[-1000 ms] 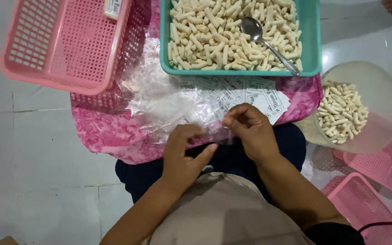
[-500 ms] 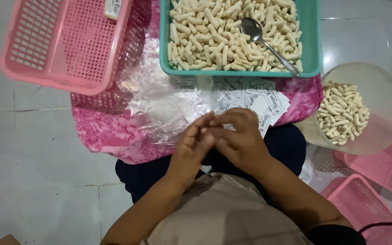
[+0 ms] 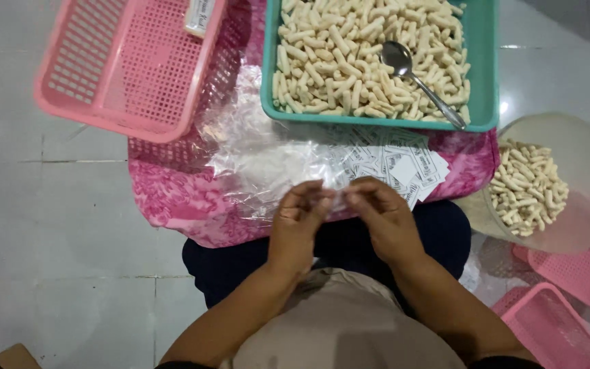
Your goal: Packaging small snack items into plastic bags using a spoon and hands
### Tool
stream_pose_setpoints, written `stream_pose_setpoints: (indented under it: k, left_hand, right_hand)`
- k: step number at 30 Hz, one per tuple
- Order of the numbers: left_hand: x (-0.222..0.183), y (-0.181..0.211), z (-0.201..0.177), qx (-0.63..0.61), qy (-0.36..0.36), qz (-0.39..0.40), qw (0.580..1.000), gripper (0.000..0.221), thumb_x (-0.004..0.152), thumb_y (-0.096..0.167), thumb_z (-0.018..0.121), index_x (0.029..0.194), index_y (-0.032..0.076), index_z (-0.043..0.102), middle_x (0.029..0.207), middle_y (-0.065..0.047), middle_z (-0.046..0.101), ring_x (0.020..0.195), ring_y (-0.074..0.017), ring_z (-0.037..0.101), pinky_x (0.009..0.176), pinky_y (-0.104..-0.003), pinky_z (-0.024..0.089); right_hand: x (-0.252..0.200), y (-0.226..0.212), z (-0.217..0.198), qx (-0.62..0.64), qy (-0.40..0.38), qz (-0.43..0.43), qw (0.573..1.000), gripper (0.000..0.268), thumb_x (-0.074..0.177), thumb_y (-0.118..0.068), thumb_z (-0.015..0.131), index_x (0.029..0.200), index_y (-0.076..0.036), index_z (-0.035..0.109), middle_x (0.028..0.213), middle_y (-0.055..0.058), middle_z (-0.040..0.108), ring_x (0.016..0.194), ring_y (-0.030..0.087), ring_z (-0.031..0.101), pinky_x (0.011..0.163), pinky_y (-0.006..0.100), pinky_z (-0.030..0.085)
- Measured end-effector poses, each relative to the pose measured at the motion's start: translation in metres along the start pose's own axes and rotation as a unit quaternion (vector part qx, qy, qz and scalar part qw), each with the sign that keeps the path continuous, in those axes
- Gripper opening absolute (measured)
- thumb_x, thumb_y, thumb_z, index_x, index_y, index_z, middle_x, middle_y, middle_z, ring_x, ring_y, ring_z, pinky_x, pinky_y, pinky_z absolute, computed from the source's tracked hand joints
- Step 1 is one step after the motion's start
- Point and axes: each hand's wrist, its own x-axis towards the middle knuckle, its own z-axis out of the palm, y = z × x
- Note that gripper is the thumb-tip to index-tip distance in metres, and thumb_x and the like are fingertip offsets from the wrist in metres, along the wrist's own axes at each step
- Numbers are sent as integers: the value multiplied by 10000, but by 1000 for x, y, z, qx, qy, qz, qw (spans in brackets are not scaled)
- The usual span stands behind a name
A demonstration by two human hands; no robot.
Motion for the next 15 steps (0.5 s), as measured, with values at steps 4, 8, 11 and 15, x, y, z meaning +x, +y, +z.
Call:
stream_pose_setpoints:
  k: [4,8,11,15]
  left_hand:
    - [-4,-14,9,-15,-7,-25,1000,331,863,11,794,1177,63,702,1046,-91,774,983,-168,712,816,-274,579]
    - [2,-14,10,-8,69,-24,997,171,853,50,833,978,74,718,808,-10,683,709,-75,622,630,-220,534]
    - [10,-14,6,-29,96,-14,995,168,864,60,817,956,106,684,768,25,625,647,-53,590,586,-191,504]
    - [9,-11,10,-33,66,-11,997,187,847,100,843,885,102,660,735,-2,644,635,-82,624,571,-196,488]
  right_hand:
    - [1,-9,4,6,32,20,999,115,995,-15,631,1095,15,679,1008,134,738,934,202,716,854,368,566]
    - [-1,-2,0,27,67,41,997,177,949,1,702,1121,11,662,961,112,703,842,158,699,714,310,588]
    - [-3,4,-1,72,67,62,993,222,910,27,738,1119,34,664,923,143,696,797,184,713,678,320,603]
    - [-4,14,-8,38,72,69,994,120,912,28,744,1022,42,697,822,149,704,744,187,711,689,335,595]
